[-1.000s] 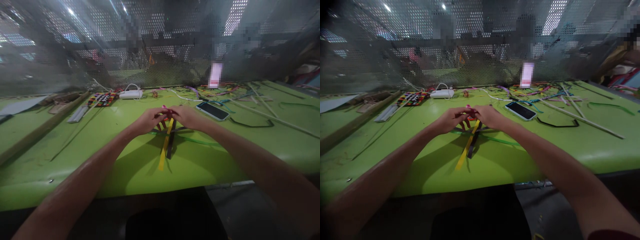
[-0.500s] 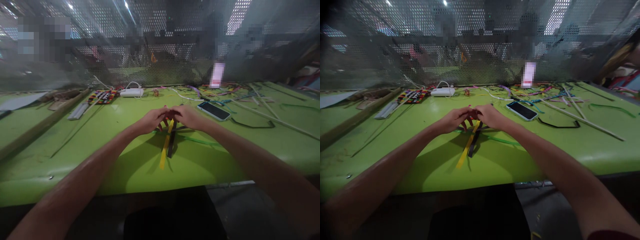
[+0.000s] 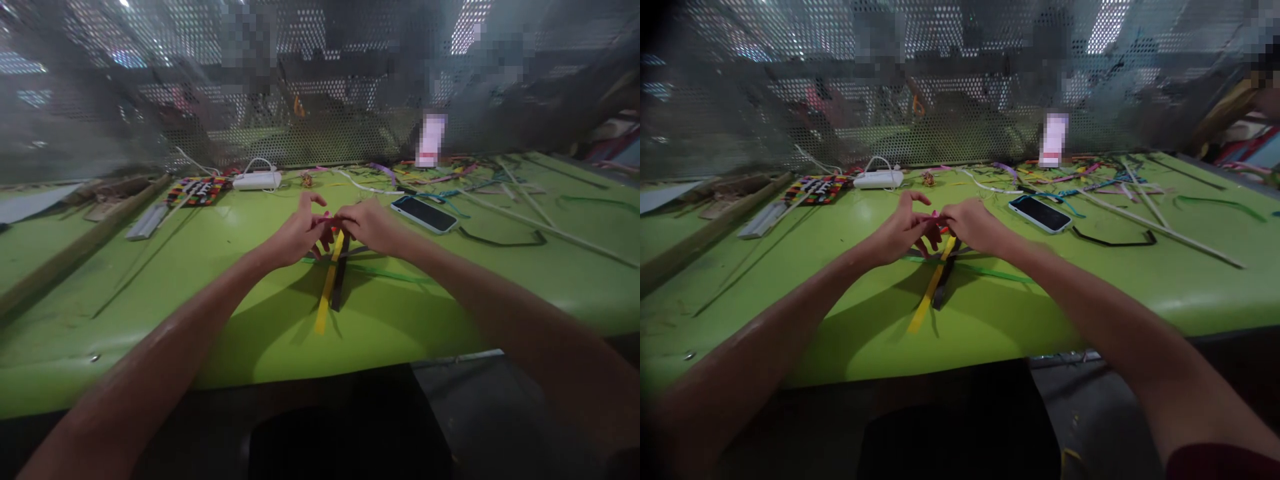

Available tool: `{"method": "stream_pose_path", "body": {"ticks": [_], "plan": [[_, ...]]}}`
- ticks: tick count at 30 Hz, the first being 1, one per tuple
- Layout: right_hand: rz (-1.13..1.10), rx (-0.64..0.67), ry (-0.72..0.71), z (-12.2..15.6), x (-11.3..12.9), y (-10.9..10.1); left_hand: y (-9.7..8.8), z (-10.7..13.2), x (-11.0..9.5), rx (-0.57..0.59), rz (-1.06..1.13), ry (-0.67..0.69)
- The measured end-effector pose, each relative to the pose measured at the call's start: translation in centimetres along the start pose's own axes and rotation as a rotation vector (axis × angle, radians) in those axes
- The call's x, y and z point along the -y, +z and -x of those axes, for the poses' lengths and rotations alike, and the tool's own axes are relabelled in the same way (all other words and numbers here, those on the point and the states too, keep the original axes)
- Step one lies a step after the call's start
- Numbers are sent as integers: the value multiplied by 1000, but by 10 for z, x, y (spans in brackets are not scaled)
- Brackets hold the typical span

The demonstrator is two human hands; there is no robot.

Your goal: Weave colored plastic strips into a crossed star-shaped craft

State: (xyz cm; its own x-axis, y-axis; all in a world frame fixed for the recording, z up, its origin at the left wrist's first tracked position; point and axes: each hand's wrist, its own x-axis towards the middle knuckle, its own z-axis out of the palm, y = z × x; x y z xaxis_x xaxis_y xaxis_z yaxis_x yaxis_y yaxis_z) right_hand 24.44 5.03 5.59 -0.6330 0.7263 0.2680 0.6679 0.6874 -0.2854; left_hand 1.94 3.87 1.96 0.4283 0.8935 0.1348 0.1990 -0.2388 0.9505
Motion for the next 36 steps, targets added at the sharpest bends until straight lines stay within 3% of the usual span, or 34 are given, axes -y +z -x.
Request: {"method": "stream_pose_path", "body": {"ticks": [5,9,11,17,21,27,33,36], "plan": [[21,-84,-1,-2,-9,2,-15,-3,0,-110,-186,80],[61,-50,-66,-3,-13,3,-14,-5,-3,-45,-84,157],[90,-48,-84,-2,-13,4,-10,-5,-4,-34,-20,139],[196,-26,-103,-2,-8,5,-5,-6,-6,-160,127,66],[282,28,-64,-1,-4,4,-8,-5,-6,-136,222,-19],[376,34,-8,3,4,10,-7,-6,-2,-127,139,-5],[490,126,25,3,18,6,-3,-6,-5,-132,125,-17],[473,87,8,4,16,4,-3,-5,-7,-140,154,-13]]}}
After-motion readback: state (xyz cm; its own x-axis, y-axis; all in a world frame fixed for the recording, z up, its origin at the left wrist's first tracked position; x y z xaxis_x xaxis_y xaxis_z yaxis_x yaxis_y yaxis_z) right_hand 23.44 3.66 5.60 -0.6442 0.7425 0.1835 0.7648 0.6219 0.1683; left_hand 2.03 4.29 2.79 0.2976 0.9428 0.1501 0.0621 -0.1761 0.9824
